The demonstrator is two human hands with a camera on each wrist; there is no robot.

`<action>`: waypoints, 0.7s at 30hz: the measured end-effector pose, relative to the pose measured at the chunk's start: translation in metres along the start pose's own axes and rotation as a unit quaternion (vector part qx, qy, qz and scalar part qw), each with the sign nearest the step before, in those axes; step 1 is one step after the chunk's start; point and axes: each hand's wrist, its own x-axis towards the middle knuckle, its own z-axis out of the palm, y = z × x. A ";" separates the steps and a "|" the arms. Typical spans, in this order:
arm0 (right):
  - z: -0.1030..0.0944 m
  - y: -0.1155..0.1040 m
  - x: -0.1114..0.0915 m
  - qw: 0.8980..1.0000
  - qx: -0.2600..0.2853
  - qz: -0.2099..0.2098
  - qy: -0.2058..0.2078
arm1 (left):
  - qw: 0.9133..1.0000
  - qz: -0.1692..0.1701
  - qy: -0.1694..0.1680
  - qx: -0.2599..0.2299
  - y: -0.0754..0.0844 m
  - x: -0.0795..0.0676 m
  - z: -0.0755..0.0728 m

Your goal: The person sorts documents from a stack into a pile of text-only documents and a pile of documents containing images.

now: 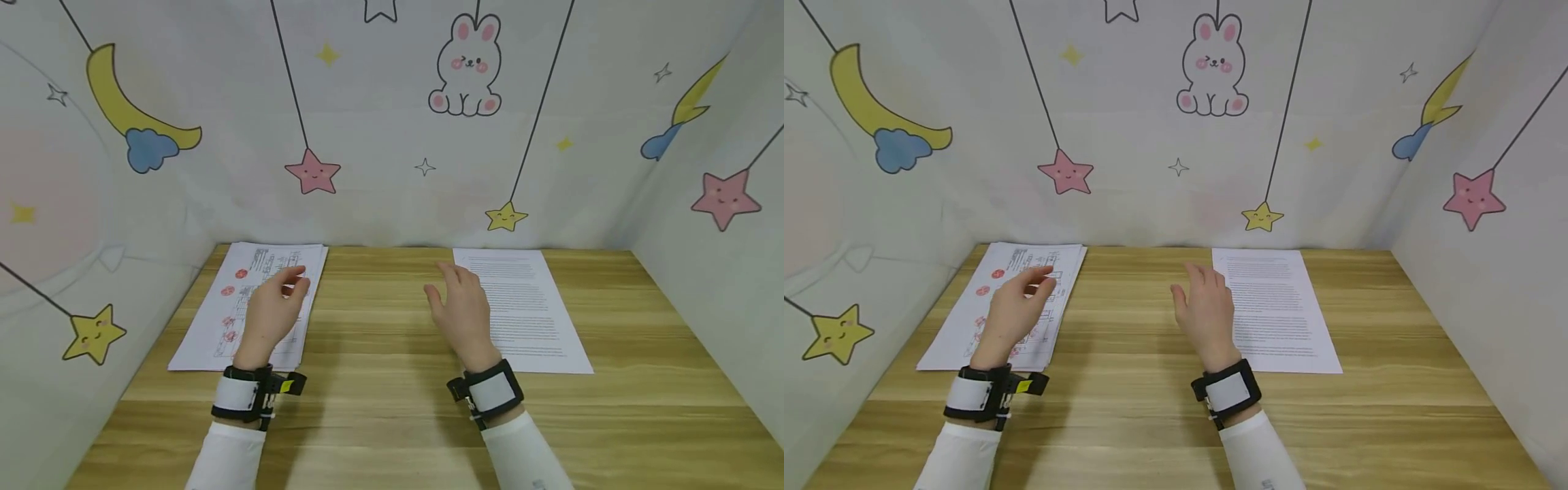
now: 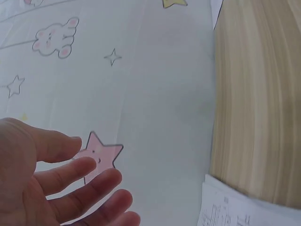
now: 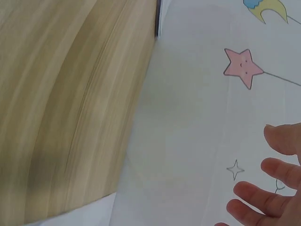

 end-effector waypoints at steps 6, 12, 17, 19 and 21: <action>0.017 -0.027 -0.004 0.998 -0.002 -0.057 -0.009 | 0.998 -0.056 0.007 0.010 -0.028 0.004 -0.019; 0.030 -0.053 -0.008 0.995 -0.005 -0.070 -0.067 | 0.993 -0.120 0.001 0.019 -0.096 0.015 -0.009; 0.039 -0.074 -0.008 0.991 0.003 -0.069 -0.115 | 0.991 -0.131 0.023 0.029 -0.177 0.026 0.017; 0.043 -0.081 -0.009 0.989 0.005 -0.074 -0.128 | 0.988 -0.152 0.014 0.031 -0.178 0.024 0.017; 0.047 -0.087 -0.009 0.987 0.003 -0.077 -0.139 | 0.984 -0.178 -0.014 0.025 -0.159 0.019 0.008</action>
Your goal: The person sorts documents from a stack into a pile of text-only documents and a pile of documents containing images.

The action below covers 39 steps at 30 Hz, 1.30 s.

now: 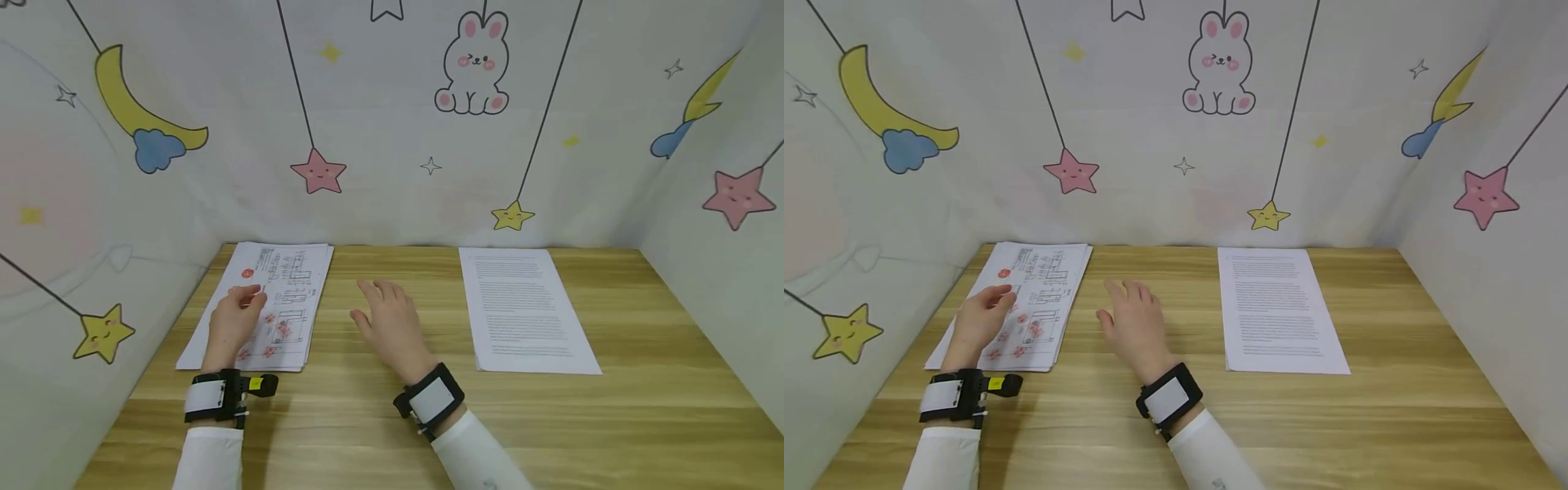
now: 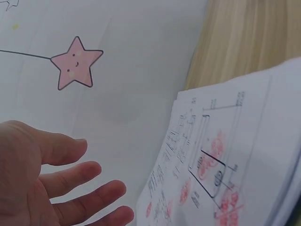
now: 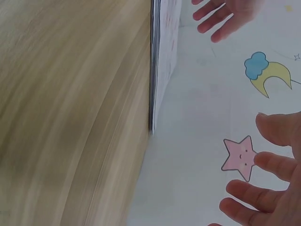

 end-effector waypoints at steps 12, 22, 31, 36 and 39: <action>0.039 -0.024 0.002 0.996 -0.017 -0.020 -0.089 | 0.993 -0.057 -0.064 0.078 0.053 -0.043 -0.034; 0.067 -0.036 0.003 0.974 0.034 -0.019 -0.221 | 0.989 -0.063 -0.050 0.128 0.043 -0.043 -0.025; 0.066 -0.049 0.006 0.960 0.082 -0.022 -0.267 | 0.985 -0.098 -0.042 0.138 0.037 -0.040 -0.025; 0.068 -0.052 0.008 0.955 0.109 -0.020 -0.273 | 0.984 -0.120 -0.028 0.128 0.032 -0.042 -0.030; 0.070 -0.054 0.009 0.952 0.129 -0.007 -0.277 | 0.984 -0.124 -0.026 0.124 0.028 -0.042 -0.033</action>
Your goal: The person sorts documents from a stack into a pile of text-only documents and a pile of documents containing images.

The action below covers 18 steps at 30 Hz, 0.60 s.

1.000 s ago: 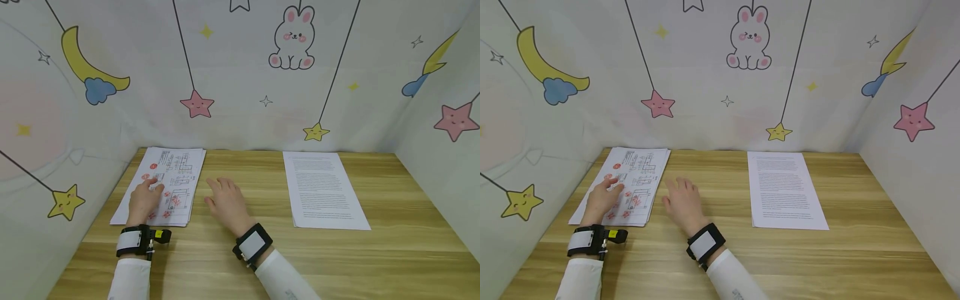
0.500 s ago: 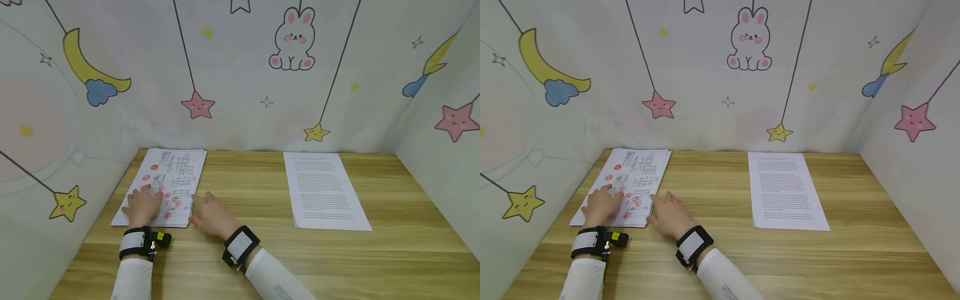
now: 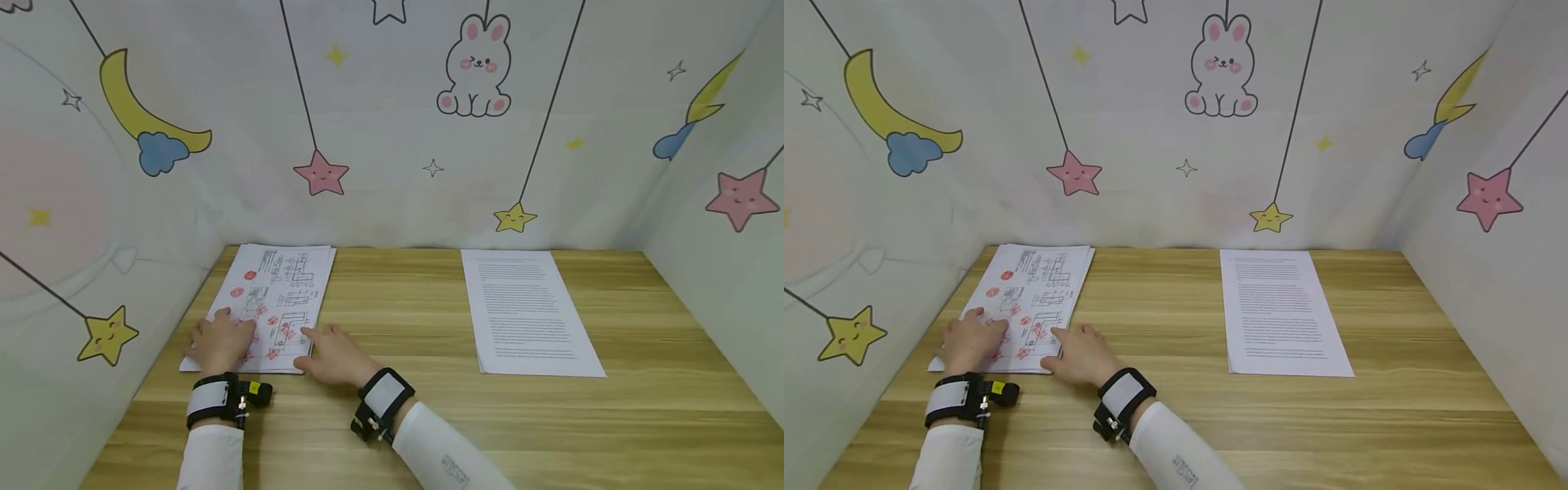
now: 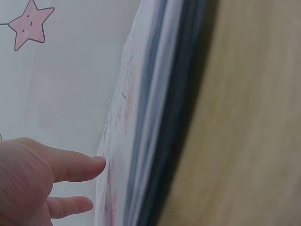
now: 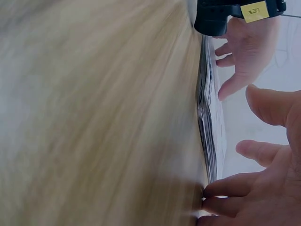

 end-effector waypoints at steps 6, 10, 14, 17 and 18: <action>0.006 -0.001 0.004 0.999 0.041 0.006 0.003 | 1.000 0.008 -0.013 0.003 -0.003 -0.001 0.000; 0.009 0.000 0.007 0.998 0.063 0.005 0.007 | 1.000 0.020 -0.017 0.004 -0.001 -0.002 0.000; 0.009 0.001 0.010 0.994 0.111 0.007 0.012 | 1.000 0.024 -0.016 0.002 0.000 -0.001 0.000; 0.008 0.002 0.012 0.981 0.190 0.025 0.009 | 1.000 0.027 -0.015 0.002 0.000 0.000 0.001; 0.007 0.002 0.013 0.975 0.220 0.032 0.010 | 1.000 0.027 -0.014 0.002 -0.001 0.000 0.001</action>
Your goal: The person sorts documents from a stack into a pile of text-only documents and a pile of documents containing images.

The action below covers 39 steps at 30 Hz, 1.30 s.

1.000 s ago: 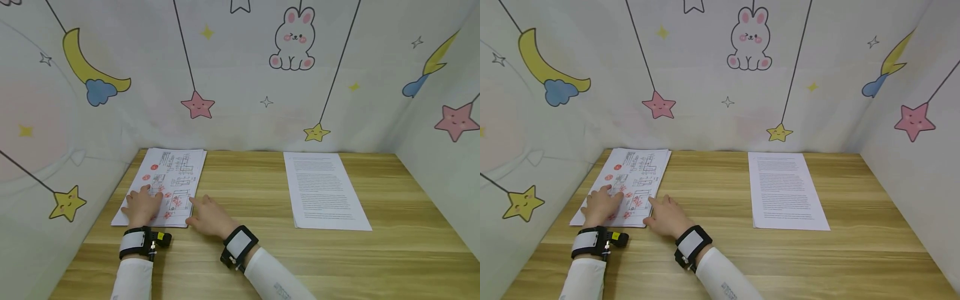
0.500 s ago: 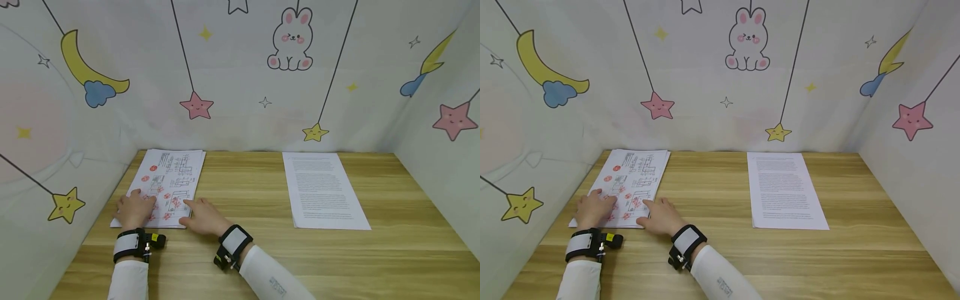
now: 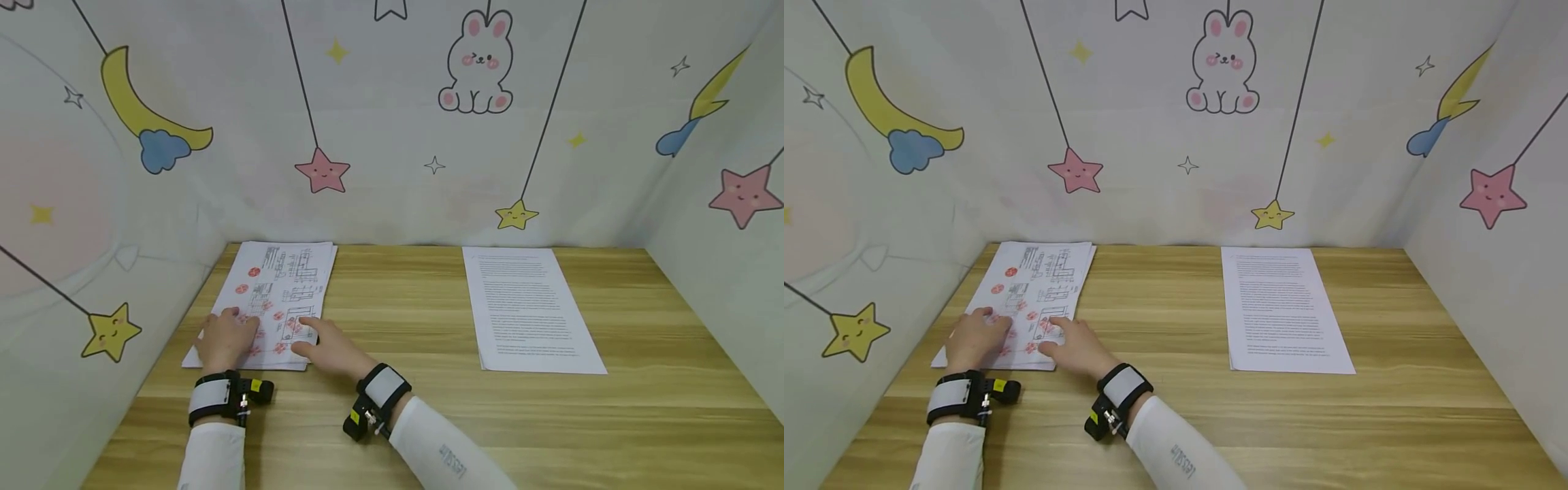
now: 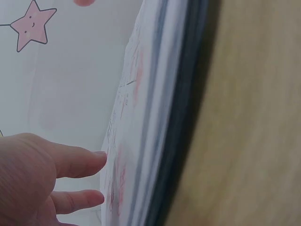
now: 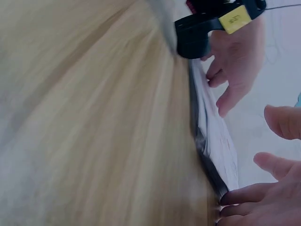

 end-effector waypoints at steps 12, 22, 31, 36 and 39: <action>-0.004 -0.007 0.003 0.969 0.222 0.068 0.079 | 1.000 -0.007 -0.010 -0.018 0.000 -0.001 -0.004; -0.001 -0.008 0.004 0.948 0.277 0.077 0.139 | 1.000 0.001 0.000 -0.031 -0.002 0.001 -0.006; 0.000 -0.002 0.009 0.912 0.375 0.112 0.119 | 0.999 -0.002 -0.003 -0.040 -0.001 -0.002 -0.010; 0.000 0.004 0.009 0.911 0.385 0.119 0.085 | 0.998 0.002 0.003 -0.055 0.001 -0.003 -0.011; 0.001 0.008 0.010 0.908 0.387 0.126 0.095 | 0.998 0.004 0.000 -0.060 0.002 -0.003 -0.011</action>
